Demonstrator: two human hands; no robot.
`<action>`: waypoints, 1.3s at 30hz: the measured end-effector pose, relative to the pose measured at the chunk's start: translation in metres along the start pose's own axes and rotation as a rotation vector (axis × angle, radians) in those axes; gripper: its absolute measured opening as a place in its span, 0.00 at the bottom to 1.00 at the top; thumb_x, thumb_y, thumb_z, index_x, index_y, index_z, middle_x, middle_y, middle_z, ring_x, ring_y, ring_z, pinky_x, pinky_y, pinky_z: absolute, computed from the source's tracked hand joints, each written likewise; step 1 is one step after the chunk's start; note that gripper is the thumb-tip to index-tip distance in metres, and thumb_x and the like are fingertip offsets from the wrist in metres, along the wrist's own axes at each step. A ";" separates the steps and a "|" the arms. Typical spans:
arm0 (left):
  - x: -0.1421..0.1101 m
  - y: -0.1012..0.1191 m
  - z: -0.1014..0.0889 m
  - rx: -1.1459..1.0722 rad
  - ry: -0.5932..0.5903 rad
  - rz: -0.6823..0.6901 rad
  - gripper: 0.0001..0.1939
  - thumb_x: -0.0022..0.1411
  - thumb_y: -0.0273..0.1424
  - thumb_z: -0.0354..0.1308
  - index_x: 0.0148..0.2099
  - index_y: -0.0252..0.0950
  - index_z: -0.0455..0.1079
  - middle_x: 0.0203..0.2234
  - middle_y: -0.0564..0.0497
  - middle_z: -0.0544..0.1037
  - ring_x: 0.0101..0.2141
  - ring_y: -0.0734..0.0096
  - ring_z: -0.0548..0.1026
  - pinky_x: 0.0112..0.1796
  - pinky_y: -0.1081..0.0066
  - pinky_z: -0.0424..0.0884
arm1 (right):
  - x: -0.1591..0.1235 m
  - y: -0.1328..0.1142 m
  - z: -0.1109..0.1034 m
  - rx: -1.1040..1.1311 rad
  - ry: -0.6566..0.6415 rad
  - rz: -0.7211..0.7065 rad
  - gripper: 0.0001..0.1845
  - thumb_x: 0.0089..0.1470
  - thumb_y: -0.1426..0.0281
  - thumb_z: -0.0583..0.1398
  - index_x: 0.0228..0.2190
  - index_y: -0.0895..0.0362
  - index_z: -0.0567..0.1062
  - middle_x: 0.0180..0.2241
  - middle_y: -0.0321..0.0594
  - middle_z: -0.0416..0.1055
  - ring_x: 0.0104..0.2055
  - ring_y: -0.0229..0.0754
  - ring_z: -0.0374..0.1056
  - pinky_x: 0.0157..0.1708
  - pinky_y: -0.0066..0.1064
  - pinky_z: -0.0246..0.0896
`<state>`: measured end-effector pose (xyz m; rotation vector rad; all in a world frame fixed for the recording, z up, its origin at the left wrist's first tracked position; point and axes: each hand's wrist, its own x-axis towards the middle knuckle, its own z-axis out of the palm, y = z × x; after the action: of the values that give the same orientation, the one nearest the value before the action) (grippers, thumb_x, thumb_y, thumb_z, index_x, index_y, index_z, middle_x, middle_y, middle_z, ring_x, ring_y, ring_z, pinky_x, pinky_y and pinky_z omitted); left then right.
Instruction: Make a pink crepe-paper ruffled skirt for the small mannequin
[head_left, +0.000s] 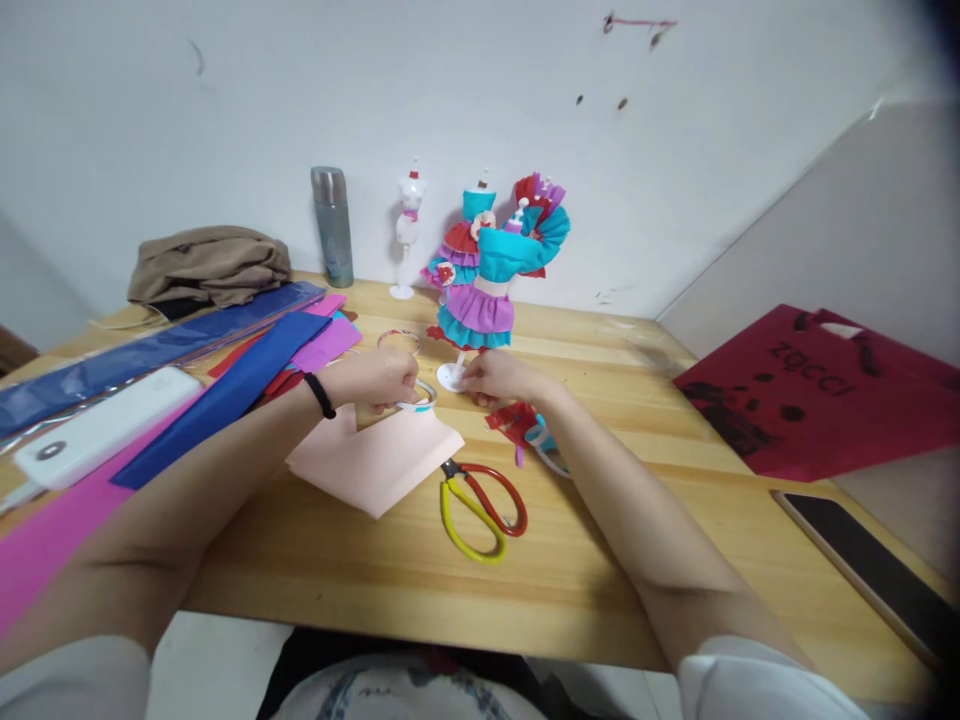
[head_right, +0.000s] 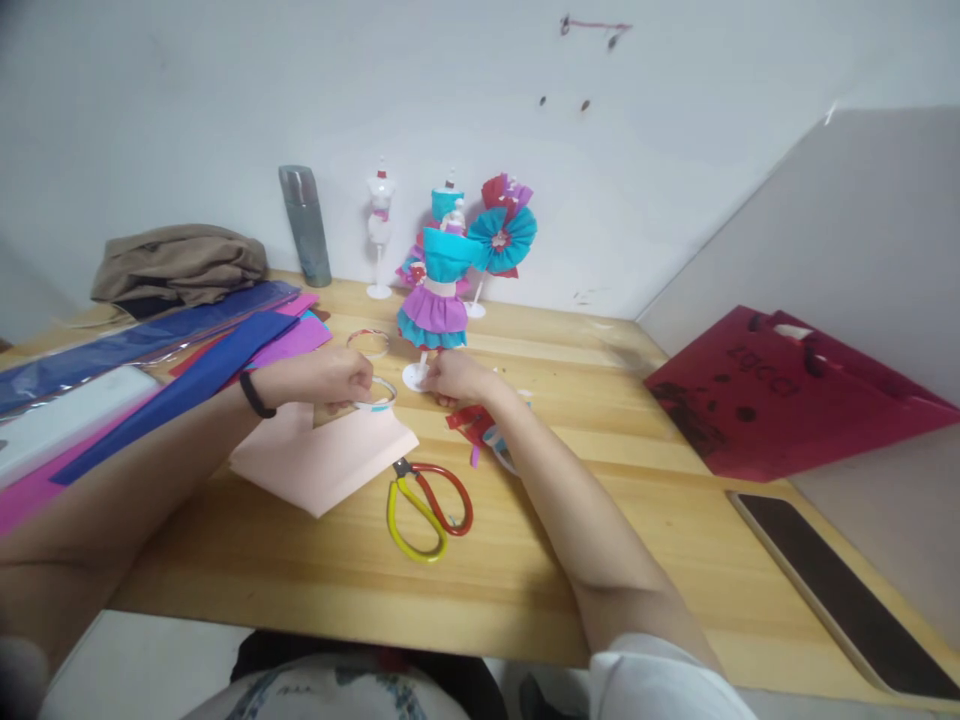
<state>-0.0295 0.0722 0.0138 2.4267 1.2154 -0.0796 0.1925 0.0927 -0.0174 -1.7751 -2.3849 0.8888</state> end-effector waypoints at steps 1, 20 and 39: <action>-0.001 0.002 0.000 -0.018 -0.014 0.003 0.08 0.55 0.31 0.52 0.27 0.33 0.67 0.17 0.51 0.73 0.18 0.75 0.69 0.21 0.76 0.59 | -0.001 -0.002 -0.001 -0.032 -0.002 -0.006 0.14 0.55 0.70 0.58 0.20 0.60 0.72 0.18 0.41 0.73 0.19 0.37 0.67 0.22 0.26 0.59; -0.018 0.000 -0.032 -0.034 0.063 0.158 0.12 0.58 0.33 0.53 0.39 0.32 0.74 0.28 0.51 0.75 0.28 0.74 0.69 0.28 0.76 0.59 | -0.007 -0.029 0.017 -0.247 0.217 -0.353 0.14 0.51 0.76 0.56 0.34 0.59 0.81 0.32 0.44 0.79 0.30 0.40 0.67 0.28 0.28 0.50; -0.002 0.003 0.005 0.160 -0.134 0.119 0.16 0.51 0.32 0.58 0.16 0.35 0.59 0.11 0.56 0.58 0.15 0.77 0.54 0.20 0.71 0.47 | -0.008 -0.040 0.036 -0.394 0.361 -0.174 0.13 0.53 0.78 0.53 0.33 0.62 0.77 0.35 0.55 0.77 0.38 0.50 0.71 0.31 0.32 0.51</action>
<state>-0.0273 0.0673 0.0108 2.5781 1.0398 -0.3098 0.1477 0.0632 -0.0264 -1.6210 -2.5279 0.0666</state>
